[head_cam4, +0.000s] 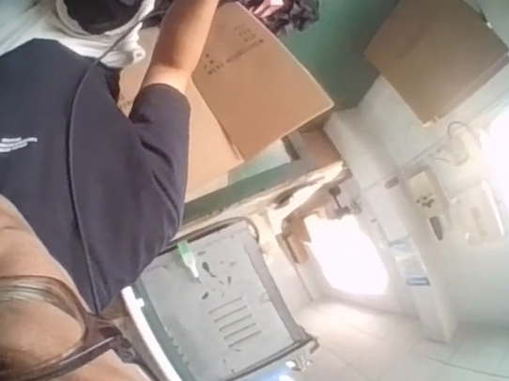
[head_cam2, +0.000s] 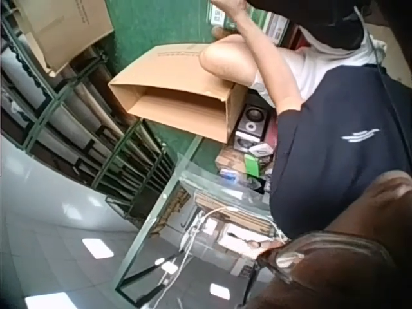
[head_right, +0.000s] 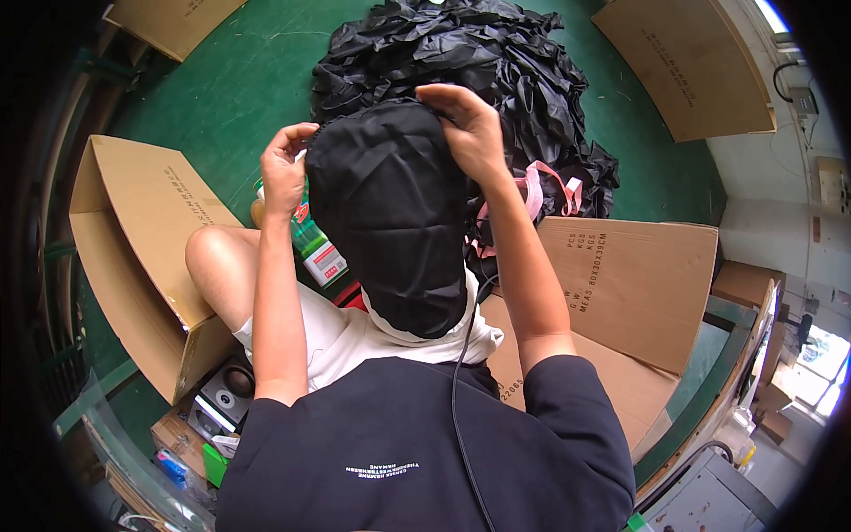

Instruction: Inspecting and checking black waterproof storage bags in a warehouse setting.

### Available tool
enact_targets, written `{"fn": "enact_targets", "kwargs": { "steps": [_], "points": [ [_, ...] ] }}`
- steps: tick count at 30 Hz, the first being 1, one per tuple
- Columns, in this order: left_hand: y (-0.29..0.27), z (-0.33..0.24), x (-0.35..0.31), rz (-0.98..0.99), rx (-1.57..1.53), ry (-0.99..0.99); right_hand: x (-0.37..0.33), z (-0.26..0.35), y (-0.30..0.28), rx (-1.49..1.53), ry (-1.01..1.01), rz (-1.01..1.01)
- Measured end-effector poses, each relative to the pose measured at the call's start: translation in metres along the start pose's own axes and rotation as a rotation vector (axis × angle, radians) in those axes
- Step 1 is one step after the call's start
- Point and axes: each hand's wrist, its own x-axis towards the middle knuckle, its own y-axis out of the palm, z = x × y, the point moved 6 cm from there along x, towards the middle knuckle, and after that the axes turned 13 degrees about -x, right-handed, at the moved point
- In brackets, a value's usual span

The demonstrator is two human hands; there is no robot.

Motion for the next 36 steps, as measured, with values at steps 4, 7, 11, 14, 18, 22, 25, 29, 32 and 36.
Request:
{"fn": "enact_targets", "kwargs": {
  "steps": [4, 7, 11, 14, 18, 22, 25, 29, 32, 36],
  "points": [
    [0.019, -0.001, 0.001, -0.040, -0.403, -0.251, -0.009, -0.026, 0.012, 0.142, 0.173, 0.028],
    [0.020, 0.004, -0.004, -0.019, -0.303, -0.240, -0.015, -0.028, 0.012, 0.111, 0.220, 0.041],
    [0.026, 0.018, -0.010, 0.138, -0.335, -0.355, -0.022, -0.044, 0.011, 0.089, 0.297, 0.099],
    [0.025, 0.020, -0.018, 0.063, -0.261, -0.449, -0.026, -0.045, 0.007, 0.044, 0.269, 0.125],
    [-0.001, 0.059, -0.024, -0.230, -0.297, -0.501, -0.038, -0.049, 0.004, 0.014, 0.363, 0.080],
    [0.014, 0.056, 0.007, 0.125, -0.329, -0.650, -0.031, -0.084, -0.014, 0.095, 0.721, 0.102],
    [0.048, 0.036, 0.026, 0.114, -0.413, -0.639, 0.002, -0.063, -0.018, -0.019, 0.264, -0.041],
    [0.030, 0.071, 0.038, 0.336, -0.236, -0.648, 0.025, -0.003, 0.006, 0.037, 0.123, 0.164],
    [0.026, 0.084, 0.040, 0.357, -0.185, -0.632, 0.022, 0.008, 0.025, -0.098, 0.140, 0.402],
    [0.013, 0.104, 0.035, 0.298, -0.301, -0.731, 0.012, -0.017, 0.032, -0.004, 0.322, 0.420]
  ]
}}
